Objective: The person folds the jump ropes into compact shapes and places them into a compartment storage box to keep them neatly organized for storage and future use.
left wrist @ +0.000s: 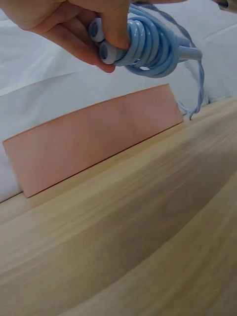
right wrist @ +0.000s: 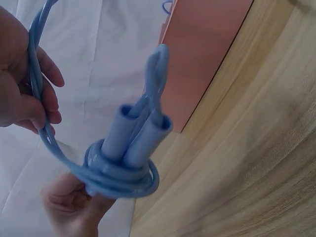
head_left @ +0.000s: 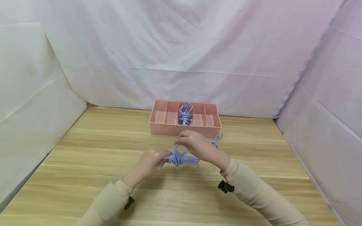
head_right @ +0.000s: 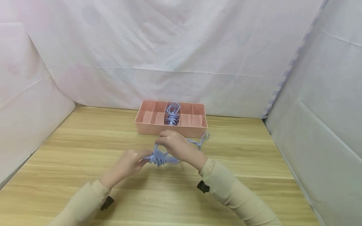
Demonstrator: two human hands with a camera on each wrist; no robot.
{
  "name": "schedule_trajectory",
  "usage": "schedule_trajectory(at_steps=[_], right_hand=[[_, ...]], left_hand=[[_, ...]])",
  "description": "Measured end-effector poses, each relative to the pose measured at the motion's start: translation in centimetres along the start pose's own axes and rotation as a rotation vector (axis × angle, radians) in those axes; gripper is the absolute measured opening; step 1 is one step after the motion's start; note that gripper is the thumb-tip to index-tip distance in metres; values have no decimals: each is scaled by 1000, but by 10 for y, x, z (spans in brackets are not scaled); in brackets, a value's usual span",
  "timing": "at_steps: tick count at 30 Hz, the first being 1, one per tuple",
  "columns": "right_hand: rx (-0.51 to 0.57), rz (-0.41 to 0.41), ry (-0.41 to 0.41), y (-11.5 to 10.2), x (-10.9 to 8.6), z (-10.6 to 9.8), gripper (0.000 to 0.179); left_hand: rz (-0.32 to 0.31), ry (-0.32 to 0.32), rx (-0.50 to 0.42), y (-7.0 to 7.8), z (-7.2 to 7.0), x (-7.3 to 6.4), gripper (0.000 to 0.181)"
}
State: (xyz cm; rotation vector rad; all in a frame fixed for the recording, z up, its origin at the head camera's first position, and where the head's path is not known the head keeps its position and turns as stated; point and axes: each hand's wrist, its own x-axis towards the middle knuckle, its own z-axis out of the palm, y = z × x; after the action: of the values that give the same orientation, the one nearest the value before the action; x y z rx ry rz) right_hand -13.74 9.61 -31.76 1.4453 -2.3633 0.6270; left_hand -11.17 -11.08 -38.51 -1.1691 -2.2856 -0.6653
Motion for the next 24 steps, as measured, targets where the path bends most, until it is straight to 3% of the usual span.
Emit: schedule_trajectory(at_steps=[5, 10, 17, 24], right_hand=[[161, -18, -15, 6, -1, -1, 13], [479, 96, -61, 14, -7, 2, 17], [883, 302, -67, 29, -19, 15, 19], [1083, 467, -29, 32, -28, 24, 31]], left_hand=[[44, -8, -169, 9, -3, 0, 20], [75, 25, -315, 15, -8, 2, 24], [91, 104, -369, 21, -15, 9, 29], [85, 147, -408, 26, -13, 12, 29]])
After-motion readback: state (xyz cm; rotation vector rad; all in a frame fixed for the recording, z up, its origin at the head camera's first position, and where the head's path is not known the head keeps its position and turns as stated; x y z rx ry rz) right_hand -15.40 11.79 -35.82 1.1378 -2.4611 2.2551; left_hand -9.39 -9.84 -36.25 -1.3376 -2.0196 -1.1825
